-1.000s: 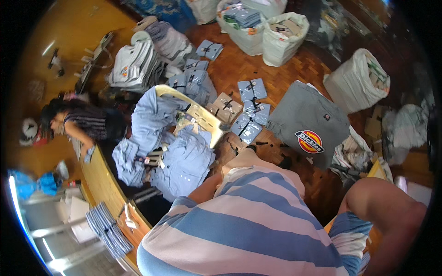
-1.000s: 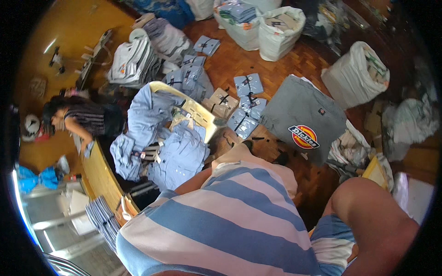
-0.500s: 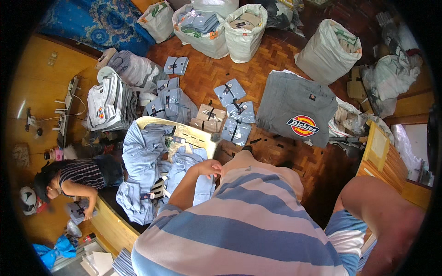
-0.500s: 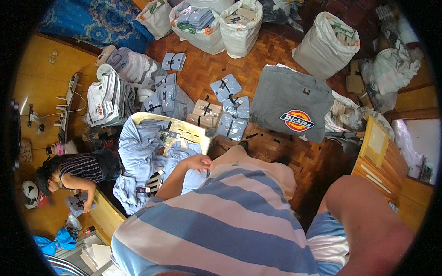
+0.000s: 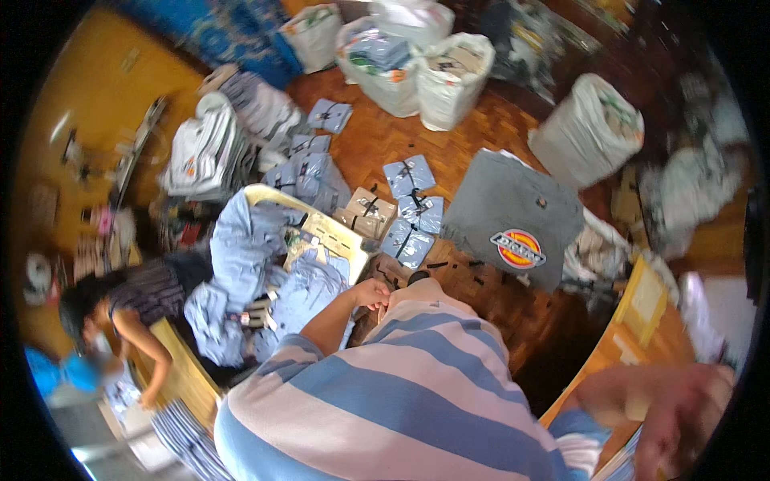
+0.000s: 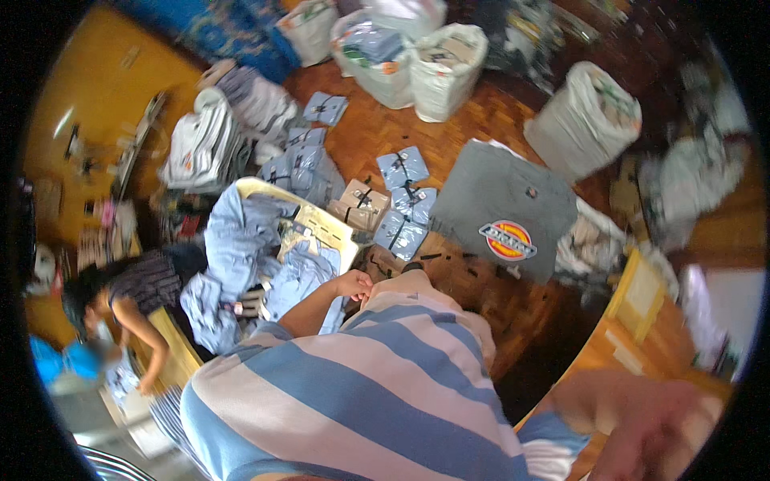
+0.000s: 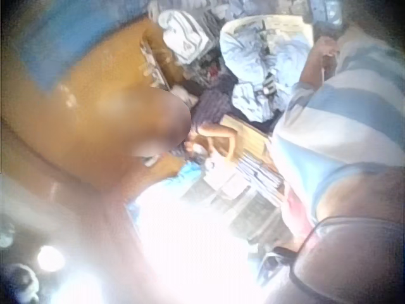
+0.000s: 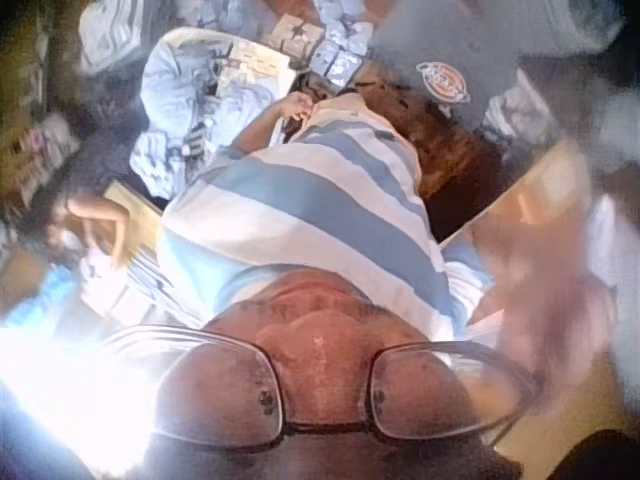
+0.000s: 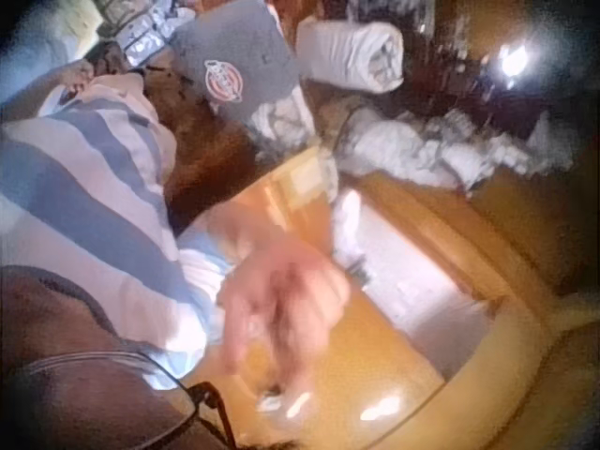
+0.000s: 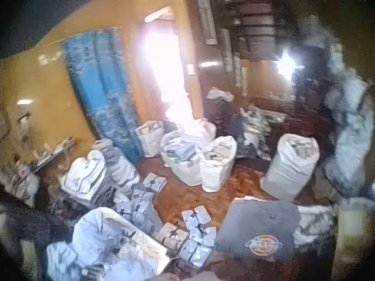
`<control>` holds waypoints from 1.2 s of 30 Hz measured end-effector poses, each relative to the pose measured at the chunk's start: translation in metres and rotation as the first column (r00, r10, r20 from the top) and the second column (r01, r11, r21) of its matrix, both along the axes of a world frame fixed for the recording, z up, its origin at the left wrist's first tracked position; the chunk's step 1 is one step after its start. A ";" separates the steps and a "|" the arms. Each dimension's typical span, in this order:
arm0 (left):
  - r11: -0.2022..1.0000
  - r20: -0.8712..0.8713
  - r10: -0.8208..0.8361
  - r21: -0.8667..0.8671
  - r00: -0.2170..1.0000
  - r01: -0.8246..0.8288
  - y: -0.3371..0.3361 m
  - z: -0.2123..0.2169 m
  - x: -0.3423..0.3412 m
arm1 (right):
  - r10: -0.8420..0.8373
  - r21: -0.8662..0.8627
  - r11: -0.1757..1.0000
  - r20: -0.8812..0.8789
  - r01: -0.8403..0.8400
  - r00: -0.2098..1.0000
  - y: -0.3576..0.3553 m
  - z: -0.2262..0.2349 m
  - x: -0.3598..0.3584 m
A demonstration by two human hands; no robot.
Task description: The person sorts through a stack of white paper-like inserts or fabric pieces on a wooden table, aligns them into a neat pile, and places them into a clear plastic bag using shears to trim the packaging; then the person moves to a floor area to sort through folded grey garments.
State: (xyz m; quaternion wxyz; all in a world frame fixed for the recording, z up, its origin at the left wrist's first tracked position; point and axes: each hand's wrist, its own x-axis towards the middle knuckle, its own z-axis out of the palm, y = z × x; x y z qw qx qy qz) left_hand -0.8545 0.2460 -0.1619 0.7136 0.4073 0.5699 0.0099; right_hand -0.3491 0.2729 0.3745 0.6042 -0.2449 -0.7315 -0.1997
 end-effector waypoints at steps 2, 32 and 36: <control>0.999 -0.055 -0.009 0.032 0.998 0.011 -0.002 -0.006 0.010 | -0.051 -0.271 0.962 -0.107 0.020 0.993 0.008 -0.062 0.036; 0.858 -0.236 0.459 0.367 0.857 -0.358 -0.090 -0.073 -0.040 | 0.144 -0.962 -0.215 0.138 0.167 0.980 0.097 -0.511 -0.070; 0.653 -0.171 0.756 0.135 0.632 -0.745 -0.069 -0.043 -0.062 | 0.188 -0.911 -0.373 0.110 0.175 0.976 0.072 -0.542 -0.074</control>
